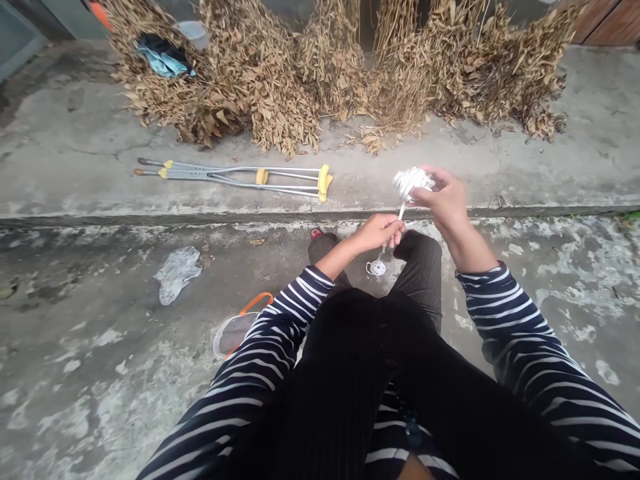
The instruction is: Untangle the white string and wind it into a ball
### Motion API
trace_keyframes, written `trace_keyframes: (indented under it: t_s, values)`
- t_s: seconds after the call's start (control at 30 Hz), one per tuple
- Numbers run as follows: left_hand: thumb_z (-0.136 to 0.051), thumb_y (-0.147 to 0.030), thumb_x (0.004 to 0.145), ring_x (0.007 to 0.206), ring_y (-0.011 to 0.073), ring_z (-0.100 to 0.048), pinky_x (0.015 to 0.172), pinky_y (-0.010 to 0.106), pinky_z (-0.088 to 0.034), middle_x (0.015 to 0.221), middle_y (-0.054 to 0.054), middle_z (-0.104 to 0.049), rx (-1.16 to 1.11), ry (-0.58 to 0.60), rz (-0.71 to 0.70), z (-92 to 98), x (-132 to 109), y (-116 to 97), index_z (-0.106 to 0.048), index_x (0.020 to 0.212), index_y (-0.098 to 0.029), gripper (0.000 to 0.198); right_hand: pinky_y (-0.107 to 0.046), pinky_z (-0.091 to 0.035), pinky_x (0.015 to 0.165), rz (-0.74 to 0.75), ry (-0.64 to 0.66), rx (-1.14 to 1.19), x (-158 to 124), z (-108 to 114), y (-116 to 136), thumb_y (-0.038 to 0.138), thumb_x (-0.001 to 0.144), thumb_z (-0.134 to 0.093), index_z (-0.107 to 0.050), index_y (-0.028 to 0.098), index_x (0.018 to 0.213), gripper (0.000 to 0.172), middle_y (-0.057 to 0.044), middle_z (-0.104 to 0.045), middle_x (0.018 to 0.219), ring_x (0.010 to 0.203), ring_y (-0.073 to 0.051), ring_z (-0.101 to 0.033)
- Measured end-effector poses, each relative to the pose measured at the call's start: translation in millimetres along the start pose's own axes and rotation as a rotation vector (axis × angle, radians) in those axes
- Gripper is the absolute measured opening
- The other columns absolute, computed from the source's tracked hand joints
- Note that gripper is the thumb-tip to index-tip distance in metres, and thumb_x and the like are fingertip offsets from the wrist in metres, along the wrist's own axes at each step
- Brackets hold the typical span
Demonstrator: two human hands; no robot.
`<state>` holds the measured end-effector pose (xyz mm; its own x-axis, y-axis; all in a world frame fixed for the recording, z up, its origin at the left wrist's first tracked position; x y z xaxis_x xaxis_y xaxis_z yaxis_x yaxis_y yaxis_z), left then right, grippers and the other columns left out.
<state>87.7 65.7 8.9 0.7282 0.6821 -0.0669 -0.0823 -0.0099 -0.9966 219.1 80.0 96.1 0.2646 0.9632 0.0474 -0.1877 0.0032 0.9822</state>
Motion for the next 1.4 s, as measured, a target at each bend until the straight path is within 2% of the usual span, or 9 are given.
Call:
trace_keyframes:
  t_s: [0.1,0.23,0.4,0.6,0.73,0.93,1.07,1.23,1.4]
  values:
    - [-0.048,-0.021,0.099,0.048,0.0076,-0.058,0.052,0.02,-0.039,0.063,-0.001,-0.067,0.129,0.009,0.011,13.4,0,-17,-0.061,0.083,-0.014,0.021,-0.049,-0.054,0.106,0.177,-0.095,-0.347,6,2,5,0.022,0.068,-0.076,-0.07,0.02,0.113,0.046,-0.01,-0.071,0.117,0.111,-0.029,-0.065]
    - [-0.055,-0.019,0.093,0.049,0.0097,-0.053,0.06,0.025,-0.038,0.058,-0.001,-0.063,0.386,-0.002,-0.029,36.3,4,-40,-0.06,0.065,-0.015,0.029,-0.047,-0.047,0.113,0.329,0.028,-0.69,5,-20,3,0.012,0.072,-0.069,-0.072,0.015,0.119,0.047,-0.016,-0.068,0.129,0.123,-0.032,-0.06]
    - [-0.069,-0.012,0.083,0.058,0.0153,-0.044,0.068,0.029,-0.03,0.048,-0.002,-0.045,0.611,-0.091,-0.107,57.3,11,-54,-0.059,0.056,-0.017,0.029,-0.046,-0.052,0.103,0.196,0.271,-0.9,10,-42,-22,0.01,0.066,-0.074,-0.078,0.017,0.112,0.046,-0.012,-0.076,0.113,0.114,-0.034,-0.067]
    - [-0.065,-0.015,0.089,0.059,0.0144,-0.047,0.068,0.028,-0.03,0.056,-0.001,-0.056,0.597,-0.043,-0.123,62.1,16,-41,-0.068,0.064,-0.016,0.025,-0.036,-0.062,0.056,-0.432,0.601,-0.354,-1,-38,-72,0.006,0.053,-0.083,-0.08,0.018,0.079,0.029,-0.003,-0.071,0.065,0.058,-0.021,-0.067]
    - [-0.061,-0.02,0.093,0.065,0.0132,-0.057,0.069,0.024,-0.037,0.069,0.001,-0.067,0.438,-0.028,-0.157,57.1,23,-30,-0.074,0.077,-0.013,0.022,-0.029,-0.059,0.044,-0.602,0.534,-0.009,-12,-30,-75,0.007,0.055,-0.08,-0.075,0.016,0.082,0.029,-0.005,-0.072,0.067,0.054,-0.018,-0.067]
    - [-0.054,-0.01,0.09,0.055,0.0115,-0.057,0.061,0.023,-0.044,0.071,0.001,-0.07,0.163,-0.265,-0.121,54.5,27,-10,-0.077,0.104,-0.012,0.026,-0.025,-0.06,0.047,-0.605,0.341,0.349,-15,-34,-57,0.006,0.06,-0.069,-0.065,0.018,0.091,0.034,0.0,-0.069,0.072,0.059,-0.015,-0.068]
    - [-0.055,-0.004,0.086,0.052,0.0114,-0.058,0.058,0.022,-0.047,0.064,0.001,-0.067,0.113,-0.386,-0.098,59.5,24,-7,-0.074,0.103,-0.01,0.026,-0.027,-0.064,0.058,-0.57,0.323,0.368,-13,-41,-48,0.01,0.063,-0.069,-0.064,0.02,0.1,0.039,-0.001,-0.071,0.085,0.069,-0.015,-0.07]
    - [-0.058,-0.012,0.092,0.058,0.0128,-0.066,0.066,0.023,-0.055,0.06,0.0,-0.065,0.08,-0.374,-0.21,71.8,23,-26,-0.07,0.094,-0.013,0.013,-0.031,-0.066,0.068,-0.428,0.31,0.316,-3,-45,-26,0.019,0.069,-0.073,-0.066,0.02,0.106,0.038,-0.005,-0.072,0.091,0.083,-0.02,-0.072]
    - [-0.059,-0.007,0.088,0.074,0.0174,-0.074,0.076,0.027,-0.059,0.063,0.0,-0.066,0.111,-0.532,-0.304,102.0,21,-60,-0.069,0.085,-0.013,0.013,-0.031,-0.067,0.066,-0.316,0.296,0.343,7,-50,11,0.019,0.067,-0.077,-0.066,0.021,0.105,0.04,-0.003,-0.071,0.09,0.08,-0.018,-0.072]
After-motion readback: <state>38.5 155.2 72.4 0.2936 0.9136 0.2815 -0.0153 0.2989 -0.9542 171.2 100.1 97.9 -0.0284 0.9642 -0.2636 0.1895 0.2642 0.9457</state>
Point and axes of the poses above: each hand's wrist, its own x-axis towards the middle knuckle, its own z-axis out of the back of the hand, y = z × x, the point moved 9 cm from there along x, towards the middle knuckle
